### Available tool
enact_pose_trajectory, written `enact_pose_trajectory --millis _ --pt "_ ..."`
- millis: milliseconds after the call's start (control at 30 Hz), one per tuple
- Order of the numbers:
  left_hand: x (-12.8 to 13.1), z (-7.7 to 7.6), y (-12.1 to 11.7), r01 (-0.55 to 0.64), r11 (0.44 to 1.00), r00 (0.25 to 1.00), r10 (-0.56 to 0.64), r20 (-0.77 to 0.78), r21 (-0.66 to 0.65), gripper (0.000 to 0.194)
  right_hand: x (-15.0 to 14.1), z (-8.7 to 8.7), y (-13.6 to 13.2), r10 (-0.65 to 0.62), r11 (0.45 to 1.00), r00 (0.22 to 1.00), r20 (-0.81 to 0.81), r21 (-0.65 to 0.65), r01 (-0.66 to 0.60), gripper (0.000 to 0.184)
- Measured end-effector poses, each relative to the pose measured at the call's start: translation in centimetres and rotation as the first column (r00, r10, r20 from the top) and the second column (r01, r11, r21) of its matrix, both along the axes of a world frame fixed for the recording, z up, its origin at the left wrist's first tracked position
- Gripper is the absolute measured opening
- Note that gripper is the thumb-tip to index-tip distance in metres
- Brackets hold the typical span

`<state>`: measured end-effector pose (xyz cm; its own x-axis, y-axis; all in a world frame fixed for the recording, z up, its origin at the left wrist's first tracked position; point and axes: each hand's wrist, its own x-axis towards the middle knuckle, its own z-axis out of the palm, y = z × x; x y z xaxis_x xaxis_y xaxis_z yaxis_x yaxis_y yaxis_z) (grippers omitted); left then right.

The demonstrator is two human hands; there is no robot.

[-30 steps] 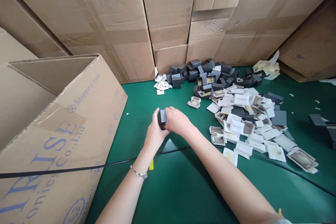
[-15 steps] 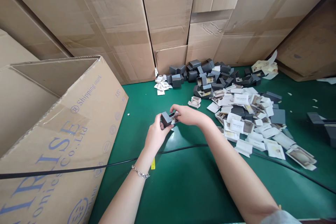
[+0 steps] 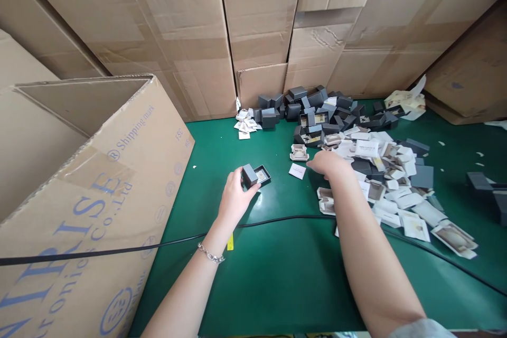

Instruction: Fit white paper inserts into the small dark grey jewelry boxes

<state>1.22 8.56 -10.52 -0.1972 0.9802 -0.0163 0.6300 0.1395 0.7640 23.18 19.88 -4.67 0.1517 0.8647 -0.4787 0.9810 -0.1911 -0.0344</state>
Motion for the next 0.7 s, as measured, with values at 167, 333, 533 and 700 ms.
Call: enact_pose_trajectory --millis 167,333,533,700 --pt "0.0 -0.6 0.3 -0.045 0.996 0.996 0.039 0.076 0.075 0.053 -0.3 0.0 -0.2 -0.010 0.998 1.000 -0.010 -0.070 0.010 0.029" --pt "-0.1 -0.7 0.6 -0.117 0.993 0.925 0.118 0.360 -0.023 0.060 -0.3 1.9 -0.8 0.014 1.000 0.998 -0.055 0.004 -0.014 0.030" --pt "0.2 -1.2 1.2 -0.174 0.973 0.510 0.219 0.832 -0.149 0.036 -0.6 4.5 -2.3 0.138 0.926 0.721 -0.679 0.347 0.149 0.021" --pt "0.2 -0.7 1.1 -0.195 0.970 0.258 0.193 0.947 -0.144 0.019 -3.4 3.4 -2.8 0.309 0.920 0.336 -0.890 0.369 0.132 0.050"
